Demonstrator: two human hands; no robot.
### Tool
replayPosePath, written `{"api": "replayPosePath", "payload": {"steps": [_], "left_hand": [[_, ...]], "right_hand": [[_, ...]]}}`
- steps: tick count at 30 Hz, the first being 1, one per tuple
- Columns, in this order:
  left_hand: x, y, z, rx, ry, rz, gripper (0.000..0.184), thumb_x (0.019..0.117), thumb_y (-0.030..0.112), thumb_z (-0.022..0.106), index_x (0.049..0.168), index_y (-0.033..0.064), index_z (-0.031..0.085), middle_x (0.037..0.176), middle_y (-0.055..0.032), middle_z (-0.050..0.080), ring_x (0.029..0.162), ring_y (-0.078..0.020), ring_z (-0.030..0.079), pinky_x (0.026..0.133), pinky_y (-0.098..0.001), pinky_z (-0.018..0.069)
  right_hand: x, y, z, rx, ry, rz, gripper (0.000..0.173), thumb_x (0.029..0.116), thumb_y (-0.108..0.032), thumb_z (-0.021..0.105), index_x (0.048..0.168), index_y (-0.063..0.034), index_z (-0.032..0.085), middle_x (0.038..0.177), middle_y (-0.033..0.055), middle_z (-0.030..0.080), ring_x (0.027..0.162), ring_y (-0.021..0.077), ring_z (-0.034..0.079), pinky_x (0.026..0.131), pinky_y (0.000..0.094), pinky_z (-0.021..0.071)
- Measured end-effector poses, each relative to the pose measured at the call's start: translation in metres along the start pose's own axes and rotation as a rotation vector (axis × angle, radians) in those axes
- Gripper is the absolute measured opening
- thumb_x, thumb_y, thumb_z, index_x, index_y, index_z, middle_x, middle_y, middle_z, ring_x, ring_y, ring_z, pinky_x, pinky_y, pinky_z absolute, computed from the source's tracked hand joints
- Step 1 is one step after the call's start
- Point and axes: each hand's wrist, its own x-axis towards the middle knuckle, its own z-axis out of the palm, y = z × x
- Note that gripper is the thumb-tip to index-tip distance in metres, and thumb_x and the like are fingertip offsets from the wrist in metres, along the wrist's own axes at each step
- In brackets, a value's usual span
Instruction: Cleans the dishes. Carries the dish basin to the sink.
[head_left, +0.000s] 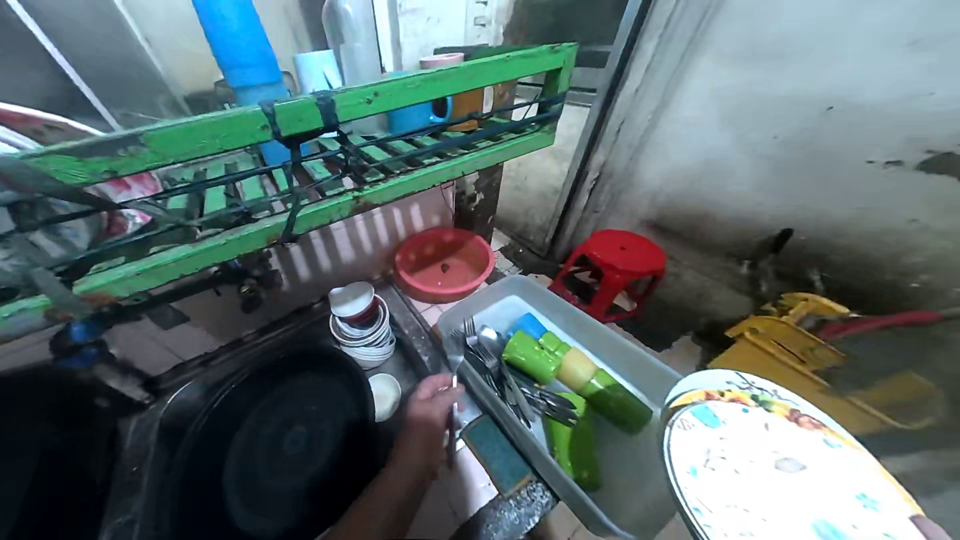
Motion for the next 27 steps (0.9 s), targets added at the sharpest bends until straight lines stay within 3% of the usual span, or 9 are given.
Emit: {"api": "replayPosePath", "payload": {"steps": [2, 3, 5, 7, 12, 15, 19, 23, 27], "left_hand": [[-0.005, 0.029, 0.028, -0.119, -0.099, -0.082, 0.046, 0.1014, 0.000, 0.054, 0.147, -0.0025, 0.045, 0.139, -0.0187, 0.057, 0.111, -0.0220, 0.065, 0.088, -0.0349, 0.0561], [-0.008, 0.039, 0.036, -0.093, -0.146, -0.103, 0.053, 0.1020, -0.001, 0.051, 0.153, -0.0013, 0.037, 0.154, -0.0199, 0.045, 0.130, -0.0250, 0.056, 0.103, -0.0383, 0.0506], [-0.014, 0.047, 0.040, 0.061, -0.188, -0.061, 0.065, 0.1005, 0.000, 0.053, 0.160, 0.0005, 0.026, 0.166, -0.0210, 0.026, 0.148, -0.0272, 0.037, 0.117, -0.0406, 0.0381], [-0.029, 0.047, 0.031, 0.224, -0.213, 0.094, 0.066, 0.1004, 0.009, 0.055, 0.160, 0.0011, 0.027, 0.169, -0.0207, 0.015, 0.155, -0.0268, 0.024, 0.123, -0.0412, 0.0307], [-0.073, 0.046, 0.012, 0.337, -0.308, 0.492, 0.056, 0.1020, 0.030, 0.055, 0.154, 0.0109, 0.048, 0.168, -0.0229, 0.018, 0.155, -0.0298, 0.024, 0.123, -0.0436, 0.0311], [-0.057, 0.037, -0.010, 0.293, -0.193, 0.502, 0.053, 0.1022, 0.029, 0.058, 0.151, 0.0080, 0.051, 0.166, -0.0248, 0.023, 0.154, -0.0302, 0.027, 0.122, -0.0414, 0.0332], [0.006, -0.008, -0.056, 0.134, -0.009, 0.289, 0.054, 0.1031, 0.028, 0.056, 0.153, 0.0092, 0.048, 0.168, -0.0218, 0.021, 0.155, -0.0310, 0.024, 0.123, -0.0462, 0.0301], [0.034, -0.055, -0.078, -0.053, 0.038, -0.064, 0.051, 0.1135, 0.037, 0.031, 0.160, 0.0157, 0.035, 0.160, -0.0149, 0.042, 0.143, -0.0302, 0.045, 0.111, -0.0559, 0.0417], [0.056, -0.085, -0.086, -0.124, 0.068, -0.315, 0.056, 0.1123, 0.045, 0.031, 0.146, 0.0050, 0.051, 0.137, -0.0207, 0.059, 0.122, -0.0318, 0.059, 0.101, -0.0522, 0.0480]], "right_hand": [[0.001, -0.002, 0.014, 0.002, 0.040, -0.024, 0.043, 0.1110, -0.019, 0.021, 0.099, -0.0148, 0.062, 0.090, -0.0059, 0.073, 0.087, -0.0009, 0.069, 0.083, 0.0207, 0.0590], [0.003, -0.003, 0.024, -0.025, 0.074, -0.029, 0.043, 0.1105, -0.017, 0.019, 0.098, -0.0139, 0.060, 0.087, -0.0064, 0.072, 0.084, -0.0014, 0.069, 0.081, 0.0195, 0.0588], [0.008, -0.002, 0.041, -0.075, 0.123, -0.028, 0.040, 0.1097, -0.014, 0.017, 0.096, -0.0123, 0.055, 0.082, -0.0074, 0.069, 0.079, -0.0025, 0.066, 0.077, 0.0172, 0.0569], [0.011, 0.005, 0.047, -0.091, 0.055, 0.011, 0.040, 0.1117, -0.019, 0.022, 0.098, -0.0138, 0.060, 0.086, -0.0075, 0.072, 0.084, -0.0016, 0.068, 0.081, 0.0193, 0.0581], [0.032, 0.043, 0.101, -0.218, -0.206, 0.170, 0.038, 0.1114, -0.023, 0.025, 0.109, -0.0189, 0.063, 0.095, -0.0080, 0.074, 0.091, 0.0018, 0.070, 0.085, 0.0258, 0.0600], [0.036, 0.082, 0.165, -0.391, -0.174, 0.208, 0.035, 0.1119, -0.024, 0.029, 0.140, -0.0091, 0.045, 0.105, -0.0023, 0.071, 0.095, 0.0074, 0.071, 0.083, 0.0324, 0.0627], [0.047, 0.165, 0.223, -0.652, -0.397, 0.198, 0.057, 0.1054, -0.026, 0.043, 0.156, -0.0027, 0.032, 0.135, 0.0133, 0.060, 0.112, 0.0142, 0.066, 0.093, 0.0344, 0.0579], [0.056, 0.248, 0.231, -0.840, -0.608, 0.344, 0.065, 0.1063, -0.024, 0.050, 0.162, -0.0059, 0.022, 0.159, 0.0199, 0.040, 0.139, 0.0249, 0.050, 0.114, 0.0431, 0.0441], [0.063, 0.295, 0.215, -0.944, -0.578, 0.453, 0.066, 0.1081, -0.025, 0.048, 0.164, -0.0079, 0.016, 0.162, 0.0212, 0.034, 0.144, 0.0299, 0.045, 0.117, 0.0477, 0.0391]]}}
